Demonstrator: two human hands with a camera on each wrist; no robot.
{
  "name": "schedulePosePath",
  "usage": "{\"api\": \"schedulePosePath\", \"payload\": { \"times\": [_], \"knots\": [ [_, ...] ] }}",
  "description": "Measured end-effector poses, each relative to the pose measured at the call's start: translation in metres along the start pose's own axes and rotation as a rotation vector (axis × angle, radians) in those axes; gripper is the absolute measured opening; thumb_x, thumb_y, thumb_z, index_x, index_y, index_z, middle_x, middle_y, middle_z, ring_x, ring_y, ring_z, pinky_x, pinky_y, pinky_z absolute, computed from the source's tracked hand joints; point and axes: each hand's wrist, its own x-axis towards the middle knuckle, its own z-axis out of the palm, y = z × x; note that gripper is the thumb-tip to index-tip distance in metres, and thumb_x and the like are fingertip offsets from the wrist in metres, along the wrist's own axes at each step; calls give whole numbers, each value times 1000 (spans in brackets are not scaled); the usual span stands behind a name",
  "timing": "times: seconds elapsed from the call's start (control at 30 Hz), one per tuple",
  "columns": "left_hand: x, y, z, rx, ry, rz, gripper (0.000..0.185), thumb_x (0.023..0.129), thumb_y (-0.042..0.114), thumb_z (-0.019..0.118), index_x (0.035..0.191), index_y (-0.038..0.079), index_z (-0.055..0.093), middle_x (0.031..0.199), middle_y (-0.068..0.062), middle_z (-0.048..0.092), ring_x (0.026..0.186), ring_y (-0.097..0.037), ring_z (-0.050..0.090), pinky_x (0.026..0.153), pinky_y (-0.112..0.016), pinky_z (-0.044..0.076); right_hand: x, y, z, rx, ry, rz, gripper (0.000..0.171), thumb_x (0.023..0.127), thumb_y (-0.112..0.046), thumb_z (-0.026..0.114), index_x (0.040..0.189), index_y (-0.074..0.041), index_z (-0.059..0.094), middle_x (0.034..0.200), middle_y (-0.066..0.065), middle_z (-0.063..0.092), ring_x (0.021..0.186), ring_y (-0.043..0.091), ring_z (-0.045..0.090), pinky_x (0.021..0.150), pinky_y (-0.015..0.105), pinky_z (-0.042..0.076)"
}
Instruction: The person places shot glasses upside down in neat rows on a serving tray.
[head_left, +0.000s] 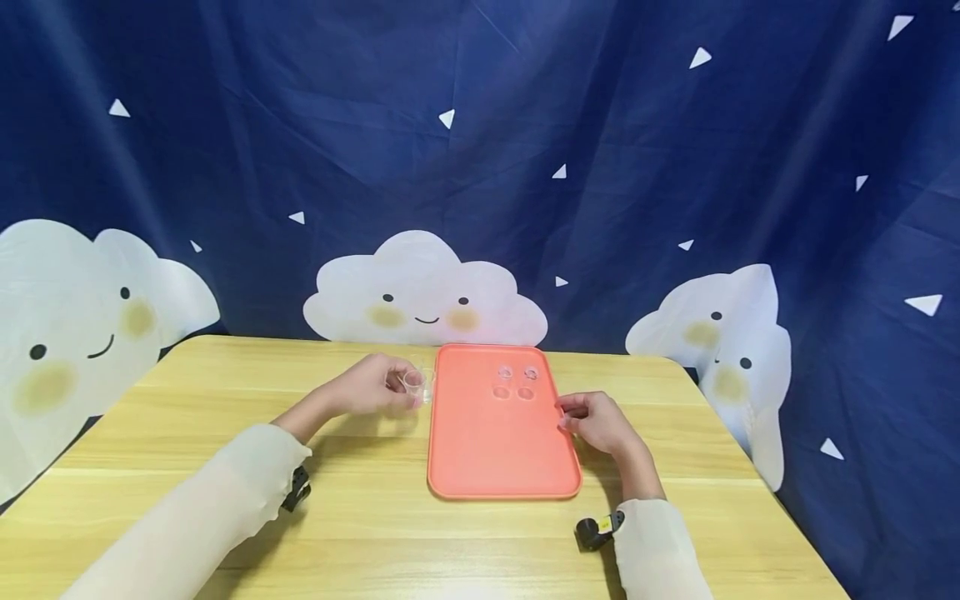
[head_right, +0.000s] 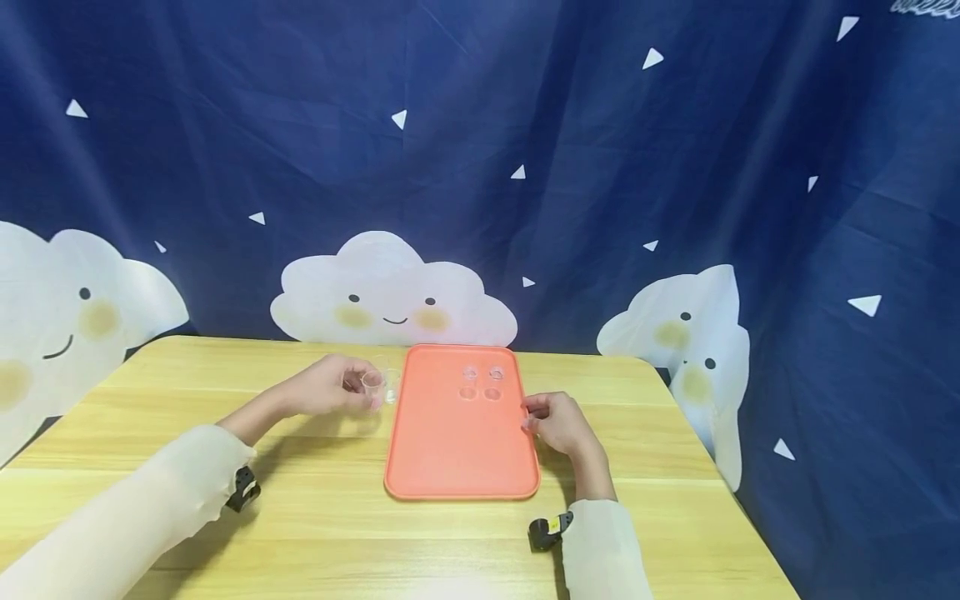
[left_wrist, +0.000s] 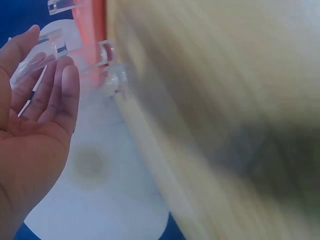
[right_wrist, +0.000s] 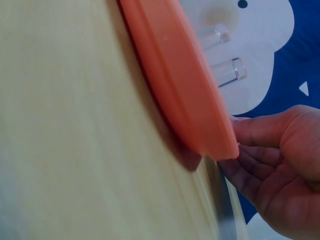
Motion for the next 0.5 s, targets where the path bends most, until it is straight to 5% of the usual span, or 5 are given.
{"api": "schedulePosePath", "payload": {
  "times": [0.27, 0.5],
  "knots": [
    [15, 15, -7, -35, 23, 13, 16, 88, 12, 79, 99, 4, 70, 89, -2, 70, 79, -15, 68, 72, -30, 57, 0, 1, 1, 3, -2, -3, 32, 92, 4, 69, 124, 1, 71, 103, 8, 74, 92, 20, 66, 87, 38, 59],
    [30, 30, -14, 24, 82, 6, 19, 88, 15, 79, 103, 6, 72, 94, -2, 72, 87, -17, 70, 84, -37, 58, 0, 0, 0, 0, -4, -6, 33, 93, 3, 69, 126, 2, 70, 105, 9, 74, 94, 21, 67, 87, 38, 59]
  ]
}}
